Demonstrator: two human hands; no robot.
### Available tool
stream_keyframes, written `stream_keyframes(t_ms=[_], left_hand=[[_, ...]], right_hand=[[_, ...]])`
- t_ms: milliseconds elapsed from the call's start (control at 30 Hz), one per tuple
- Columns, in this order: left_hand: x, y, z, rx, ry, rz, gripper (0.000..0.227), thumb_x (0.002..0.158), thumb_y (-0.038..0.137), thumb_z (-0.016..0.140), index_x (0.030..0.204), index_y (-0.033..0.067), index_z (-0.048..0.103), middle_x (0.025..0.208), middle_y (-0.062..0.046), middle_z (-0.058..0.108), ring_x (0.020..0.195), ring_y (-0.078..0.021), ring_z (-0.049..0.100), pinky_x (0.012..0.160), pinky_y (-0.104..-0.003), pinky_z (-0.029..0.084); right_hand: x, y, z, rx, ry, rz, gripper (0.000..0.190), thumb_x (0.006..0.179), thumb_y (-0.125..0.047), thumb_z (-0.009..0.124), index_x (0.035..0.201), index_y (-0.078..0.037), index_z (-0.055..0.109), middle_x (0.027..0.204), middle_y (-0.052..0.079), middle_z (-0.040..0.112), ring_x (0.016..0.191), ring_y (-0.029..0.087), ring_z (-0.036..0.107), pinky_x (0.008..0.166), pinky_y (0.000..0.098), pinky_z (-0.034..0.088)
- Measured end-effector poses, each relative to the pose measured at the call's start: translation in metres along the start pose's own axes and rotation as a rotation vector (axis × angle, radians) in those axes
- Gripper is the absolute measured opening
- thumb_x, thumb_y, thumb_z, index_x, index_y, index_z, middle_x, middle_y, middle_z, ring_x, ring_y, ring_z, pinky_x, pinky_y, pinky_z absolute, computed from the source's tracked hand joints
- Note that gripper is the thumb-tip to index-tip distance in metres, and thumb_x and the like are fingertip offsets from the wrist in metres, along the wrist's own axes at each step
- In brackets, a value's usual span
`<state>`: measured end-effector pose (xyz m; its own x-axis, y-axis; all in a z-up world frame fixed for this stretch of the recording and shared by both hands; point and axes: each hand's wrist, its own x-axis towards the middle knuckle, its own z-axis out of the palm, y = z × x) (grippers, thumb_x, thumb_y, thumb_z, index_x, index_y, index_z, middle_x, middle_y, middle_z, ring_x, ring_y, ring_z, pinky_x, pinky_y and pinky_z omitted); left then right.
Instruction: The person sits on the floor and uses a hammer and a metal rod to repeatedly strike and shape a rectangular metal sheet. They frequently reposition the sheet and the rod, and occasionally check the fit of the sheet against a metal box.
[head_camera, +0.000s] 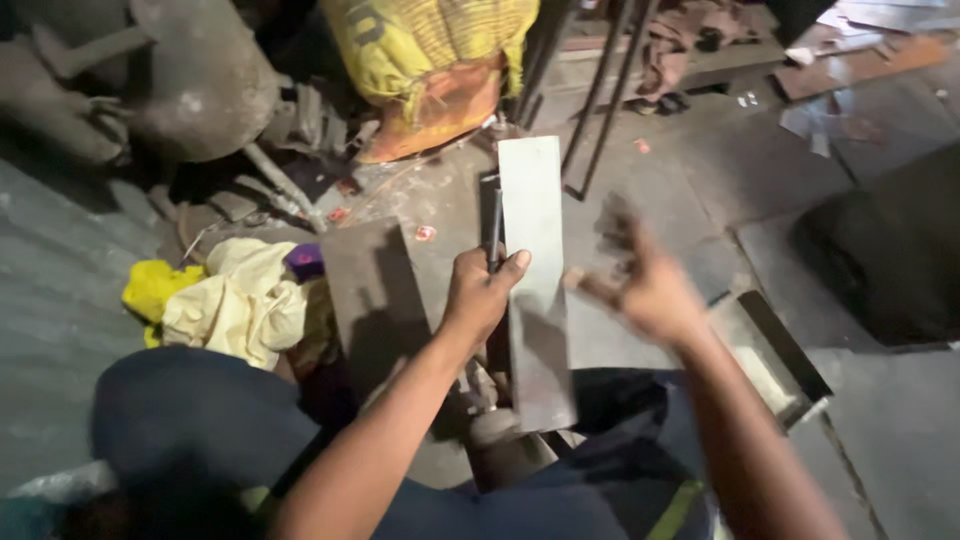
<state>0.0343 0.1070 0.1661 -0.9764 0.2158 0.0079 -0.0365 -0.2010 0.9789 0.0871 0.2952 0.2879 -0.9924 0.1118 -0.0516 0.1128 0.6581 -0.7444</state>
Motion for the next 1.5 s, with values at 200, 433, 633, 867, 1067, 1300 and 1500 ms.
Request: stream_keyframes(t_ms=[200, 433, 633, 867, 1067, 1300, 1500], left_hand=[[0.021, -0.088, -0.04, -0.134, 0.293, -0.25, 0.023, 0.09, 0.021, 0.076, 0.081, 0.0041, 0.064, 0.07, 0.003, 0.055, 0.062, -0.0114, 0.046, 0.056, -0.033, 0.039], [0.027, -0.143, -0.111, 0.452, 0.337, -0.266, 0.034, 0.092, 0.03, 0.074, 0.087, -0.0029, 0.07, 0.071, -0.008, 0.065, 0.067, -0.0214, 0.058, 0.063, -0.039, 0.048], [0.045, -0.186, -0.204, 0.236, 0.606, -0.277, 0.029, 0.098, 0.033, 0.058, 0.093, 0.0079, 0.071, 0.071, -0.004, 0.071, 0.069, -0.0195, 0.067, 0.064, -0.034, 0.049], [0.089, -0.174, -0.227, 0.007, 0.525, -0.076, 0.021, 0.107, 0.025, 0.063, 0.098, 0.0067, 0.069, 0.079, -0.002, 0.066, 0.065, -0.0115, 0.056, 0.057, -0.027, 0.043], [0.123, -0.136, -0.209, 0.127, 0.36, -0.032, 0.014, 0.096, 0.004, 0.064, 0.106, 0.0029, 0.054, 0.088, -0.008, 0.076, 0.068, -0.0151, 0.073, 0.05, -0.028, 0.053], [0.141, -0.139, -0.21, 0.328, 0.404, 0.011, 0.019, 0.096, 0.001, 0.062, 0.109, 0.0008, 0.048, 0.094, -0.013, 0.077, 0.073, -0.0186, 0.076, 0.054, -0.031, 0.059], [0.146, -0.158, -0.217, 0.204, 0.368, 0.064, 0.018, 0.101, -0.003, 0.058, 0.115, 0.0006, 0.047, 0.096, -0.015, 0.075, 0.077, -0.0199, 0.074, 0.064, -0.031, 0.059]], right_hand=[[-0.011, 0.04, 0.151, -0.129, -0.067, 0.186, 0.118, 0.065, -0.042, 0.087, 0.157, -0.002, 0.025, 0.147, 0.027, 0.05, 0.13, 0.039, 0.057, 0.104, 0.0433, 0.048], [0.008, 0.065, 0.238, -0.036, 0.02, 0.063, 0.097, 0.072, -0.038, 0.079, 0.152, -0.001, 0.039, 0.139, 0.027, 0.059, 0.125, 0.041, 0.061, 0.102, 0.0445, 0.05], [0.013, 0.071, 0.283, -0.155, -0.121, 0.155, 0.104, 0.076, -0.053, 0.078, 0.154, -0.001, 0.034, 0.141, 0.026, 0.057, 0.119, 0.043, 0.062, 0.102, 0.0468, 0.049], [0.009, 0.079, 0.303, -0.202, -0.211, 0.11, 0.103, 0.08, -0.059, 0.074, 0.154, 0.0, 0.033, 0.148, 0.029, 0.048, 0.13, 0.043, 0.054, 0.111, 0.0477, 0.04], [0.009, 0.078, 0.3, -0.171, -0.175, 0.011, 0.104, 0.08, -0.058, 0.077, 0.151, 0.005, 0.033, 0.148, 0.03, 0.048, 0.132, 0.045, 0.052, 0.11, 0.0486, 0.04], [0.011, 0.067, 0.296, -0.118, -0.181, 0.069, 0.101, 0.078, -0.057, 0.077, 0.15, 0.001, 0.036, 0.146, 0.028, 0.051, 0.129, 0.045, 0.054, 0.107, 0.0496, 0.043], [0.014, 0.064, 0.297, -0.107, -0.171, 0.079, 0.097, 0.08, -0.051, 0.078, 0.15, 0.001, 0.036, 0.142, 0.029, 0.052, 0.127, 0.046, 0.056, 0.107, 0.0497, 0.044]])
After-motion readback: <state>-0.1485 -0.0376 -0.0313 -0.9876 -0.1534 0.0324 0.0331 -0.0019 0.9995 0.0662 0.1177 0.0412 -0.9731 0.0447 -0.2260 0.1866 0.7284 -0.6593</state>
